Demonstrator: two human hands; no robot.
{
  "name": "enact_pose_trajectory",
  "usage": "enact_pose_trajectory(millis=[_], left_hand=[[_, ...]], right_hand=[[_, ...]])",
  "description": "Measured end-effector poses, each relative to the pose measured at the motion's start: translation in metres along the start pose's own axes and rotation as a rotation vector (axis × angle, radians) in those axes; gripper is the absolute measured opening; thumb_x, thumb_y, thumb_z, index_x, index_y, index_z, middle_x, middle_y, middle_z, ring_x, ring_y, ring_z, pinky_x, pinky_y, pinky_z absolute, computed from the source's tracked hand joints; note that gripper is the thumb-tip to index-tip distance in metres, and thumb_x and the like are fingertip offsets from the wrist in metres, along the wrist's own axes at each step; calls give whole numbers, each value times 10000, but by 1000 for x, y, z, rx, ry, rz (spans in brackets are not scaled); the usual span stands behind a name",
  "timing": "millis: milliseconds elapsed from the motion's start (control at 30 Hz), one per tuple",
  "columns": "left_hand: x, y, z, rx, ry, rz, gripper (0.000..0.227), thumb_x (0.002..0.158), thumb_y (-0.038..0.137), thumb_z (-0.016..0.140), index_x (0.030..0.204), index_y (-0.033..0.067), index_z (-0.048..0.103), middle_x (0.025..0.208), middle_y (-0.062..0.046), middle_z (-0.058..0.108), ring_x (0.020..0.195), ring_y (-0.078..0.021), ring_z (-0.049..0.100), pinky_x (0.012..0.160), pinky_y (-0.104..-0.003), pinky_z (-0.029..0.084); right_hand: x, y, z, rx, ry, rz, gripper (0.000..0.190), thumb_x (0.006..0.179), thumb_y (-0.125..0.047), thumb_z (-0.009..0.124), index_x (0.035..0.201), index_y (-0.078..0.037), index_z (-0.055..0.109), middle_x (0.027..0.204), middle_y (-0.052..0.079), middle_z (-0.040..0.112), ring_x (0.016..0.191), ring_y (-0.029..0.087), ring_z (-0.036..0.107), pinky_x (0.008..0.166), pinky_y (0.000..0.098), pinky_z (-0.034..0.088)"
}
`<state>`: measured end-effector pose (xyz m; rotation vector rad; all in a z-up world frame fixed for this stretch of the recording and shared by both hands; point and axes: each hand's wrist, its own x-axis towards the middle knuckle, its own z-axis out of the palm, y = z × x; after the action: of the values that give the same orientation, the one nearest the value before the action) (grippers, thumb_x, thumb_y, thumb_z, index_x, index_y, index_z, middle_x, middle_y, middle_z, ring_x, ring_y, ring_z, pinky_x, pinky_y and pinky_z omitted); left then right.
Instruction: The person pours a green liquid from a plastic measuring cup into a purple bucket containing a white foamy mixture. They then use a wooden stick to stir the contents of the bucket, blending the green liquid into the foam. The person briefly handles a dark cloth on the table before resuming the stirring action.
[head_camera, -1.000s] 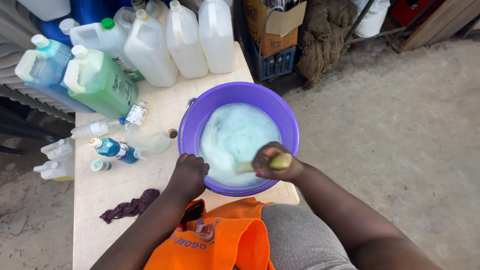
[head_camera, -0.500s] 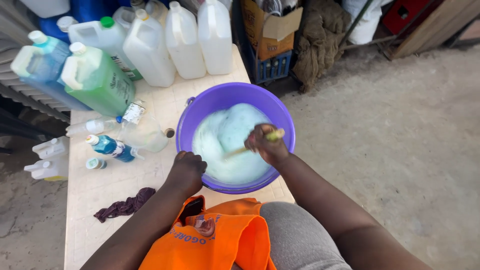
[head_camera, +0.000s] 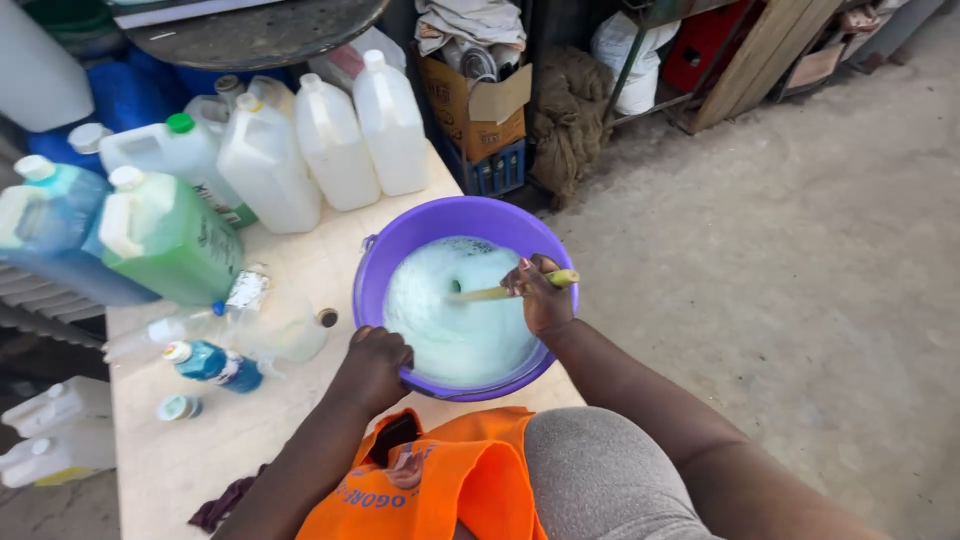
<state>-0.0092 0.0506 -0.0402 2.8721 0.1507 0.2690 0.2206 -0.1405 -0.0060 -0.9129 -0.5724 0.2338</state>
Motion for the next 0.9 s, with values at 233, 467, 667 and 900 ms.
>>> enact_pose_trajectory(millis=[233, 467, 667, 900], left_hand=[[6, -20, 1, 71, -134, 18, 291, 667, 392, 837, 836, 194, 706, 872, -6, 657, 972, -215, 621, 1105, -409, 387], [22, -25, 13, 111, -201, 31, 293, 691, 308, 872, 917, 193, 724, 930, 3, 676, 1031, -212, 626, 1153, -438, 353], [11, -12, 9, 106, -218, 16, 249, 690, 179, 851, 904, 176, 725, 901, 8, 654, 1003, -220, 621, 1146, -452, 354], [7, -14, 3, -10, -159, -16, 146, 759, 17, 717, 850, 129, 699, 836, -13, 628, 963, -220, 619, 1160, -442, 351]], right_hand=[[-65, -79, 1, 13, -160, 117, 335, 925, 7, 638, 615, -20, 513, 461, 81, 396, 375, 175, 442, 409, 314, 425], [-23, -40, -17, -529, -45, -209, 334, 970, -78, 731, 662, -16, 619, 510, 108, 562, 474, 165, 527, 481, 287, 434], [-27, -18, 7, 13, 38, 53, 360, 1021, -53, 653, 684, -83, 531, 560, 66, 533, 530, 182, 560, 551, 283, 479], [-55, -62, 4, -87, -36, 119, 399, 1029, -93, 648, 664, -29, 499, 514, 119, 481, 417, 204, 500, 416, 303, 461]])
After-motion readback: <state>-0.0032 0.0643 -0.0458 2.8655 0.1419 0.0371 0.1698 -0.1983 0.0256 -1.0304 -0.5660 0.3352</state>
